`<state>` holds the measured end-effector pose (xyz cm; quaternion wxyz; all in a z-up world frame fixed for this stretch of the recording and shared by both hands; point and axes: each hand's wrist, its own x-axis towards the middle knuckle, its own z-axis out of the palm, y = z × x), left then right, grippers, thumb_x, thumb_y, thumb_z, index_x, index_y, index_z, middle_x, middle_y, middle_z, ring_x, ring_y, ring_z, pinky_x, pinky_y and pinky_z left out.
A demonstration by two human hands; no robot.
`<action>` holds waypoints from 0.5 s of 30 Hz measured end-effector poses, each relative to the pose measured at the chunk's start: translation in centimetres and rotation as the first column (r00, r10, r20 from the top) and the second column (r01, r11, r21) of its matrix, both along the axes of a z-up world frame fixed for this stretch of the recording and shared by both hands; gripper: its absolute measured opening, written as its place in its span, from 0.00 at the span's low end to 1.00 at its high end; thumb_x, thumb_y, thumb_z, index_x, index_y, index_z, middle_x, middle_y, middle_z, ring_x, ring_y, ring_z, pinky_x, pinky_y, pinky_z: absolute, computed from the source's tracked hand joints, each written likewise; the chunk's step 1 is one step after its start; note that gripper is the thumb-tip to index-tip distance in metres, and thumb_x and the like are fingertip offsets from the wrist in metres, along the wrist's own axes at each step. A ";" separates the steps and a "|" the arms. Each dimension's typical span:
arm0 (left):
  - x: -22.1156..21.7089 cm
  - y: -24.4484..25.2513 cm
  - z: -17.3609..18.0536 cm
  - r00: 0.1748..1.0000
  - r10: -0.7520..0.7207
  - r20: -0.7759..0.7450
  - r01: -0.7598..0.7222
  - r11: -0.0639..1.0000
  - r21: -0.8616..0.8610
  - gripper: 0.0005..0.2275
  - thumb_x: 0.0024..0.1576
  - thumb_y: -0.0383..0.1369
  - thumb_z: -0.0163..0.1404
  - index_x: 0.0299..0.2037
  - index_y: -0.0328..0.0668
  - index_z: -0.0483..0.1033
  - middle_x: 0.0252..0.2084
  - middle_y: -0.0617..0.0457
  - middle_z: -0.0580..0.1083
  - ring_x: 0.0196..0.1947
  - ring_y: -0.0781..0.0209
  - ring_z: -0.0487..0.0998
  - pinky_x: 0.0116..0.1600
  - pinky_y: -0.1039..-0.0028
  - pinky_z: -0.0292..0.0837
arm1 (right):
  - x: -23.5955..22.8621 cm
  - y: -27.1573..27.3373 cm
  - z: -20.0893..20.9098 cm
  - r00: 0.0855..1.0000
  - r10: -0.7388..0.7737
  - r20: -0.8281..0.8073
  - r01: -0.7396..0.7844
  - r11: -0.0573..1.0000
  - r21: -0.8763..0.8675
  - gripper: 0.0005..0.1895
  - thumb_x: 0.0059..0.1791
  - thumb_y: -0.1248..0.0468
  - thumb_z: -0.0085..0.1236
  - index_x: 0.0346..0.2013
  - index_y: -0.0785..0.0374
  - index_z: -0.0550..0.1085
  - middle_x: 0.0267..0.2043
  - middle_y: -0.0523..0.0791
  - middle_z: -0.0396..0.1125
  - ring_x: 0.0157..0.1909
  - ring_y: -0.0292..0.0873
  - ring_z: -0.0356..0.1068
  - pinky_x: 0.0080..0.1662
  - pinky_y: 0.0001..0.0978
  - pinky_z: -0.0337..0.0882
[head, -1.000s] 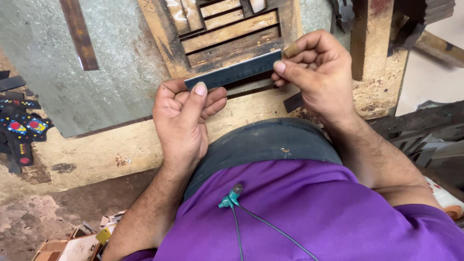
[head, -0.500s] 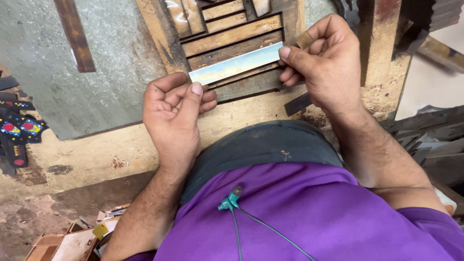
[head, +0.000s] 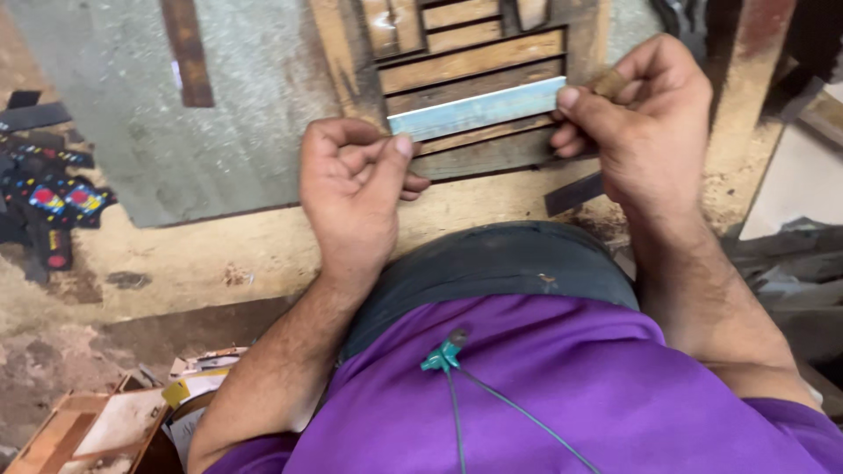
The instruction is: The person assembles small, dark metal strips into a wooden jig, using a wooden block to press them into place. They use pliers to adjust the metal pieces and a metal file to smooth the edges of the strips. The person repeatedly checks the fit of the metal pieces within the jig's slots.
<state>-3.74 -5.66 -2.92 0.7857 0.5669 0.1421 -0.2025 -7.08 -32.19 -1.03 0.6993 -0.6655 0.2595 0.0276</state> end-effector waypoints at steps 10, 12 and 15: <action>0.6 -0.1 -0.3 0.998 0.002 -0.068 -0.003 1.000 -0.011 0.12 0.62 0.21 0.54 0.47 0.34 0.61 0.35 0.43 0.76 0.23 0.72 0.73 0.23 0.80 0.72 | -0.3 -0.3 0.1 1.000 -0.002 0.029 0.001 0.999 0.049 0.15 0.61 0.83 0.59 0.41 0.71 0.62 0.32 0.54 0.70 0.31 0.45 0.77 0.33 0.32 0.80; 0.8 -0.1 -0.2 0.997 -0.006 -0.081 0.005 1.000 -0.006 0.12 0.62 0.21 0.54 0.47 0.33 0.61 0.34 0.43 0.76 0.21 0.72 0.72 0.21 0.81 0.70 | -0.3 -0.3 0.2 1.000 -0.004 0.022 0.004 0.999 0.039 0.15 0.61 0.83 0.59 0.41 0.72 0.62 0.32 0.54 0.70 0.31 0.45 0.77 0.33 0.32 0.79; 1.1 0.0 0.0 0.994 -0.032 -0.105 0.037 0.998 0.048 0.12 0.61 0.21 0.54 0.47 0.34 0.61 0.34 0.43 0.77 0.21 0.73 0.73 0.20 0.81 0.70 | -0.2 -0.2 0.3 1.000 -0.007 0.010 0.006 0.999 0.037 0.15 0.60 0.83 0.59 0.40 0.71 0.62 0.32 0.54 0.70 0.31 0.45 0.77 0.33 0.32 0.79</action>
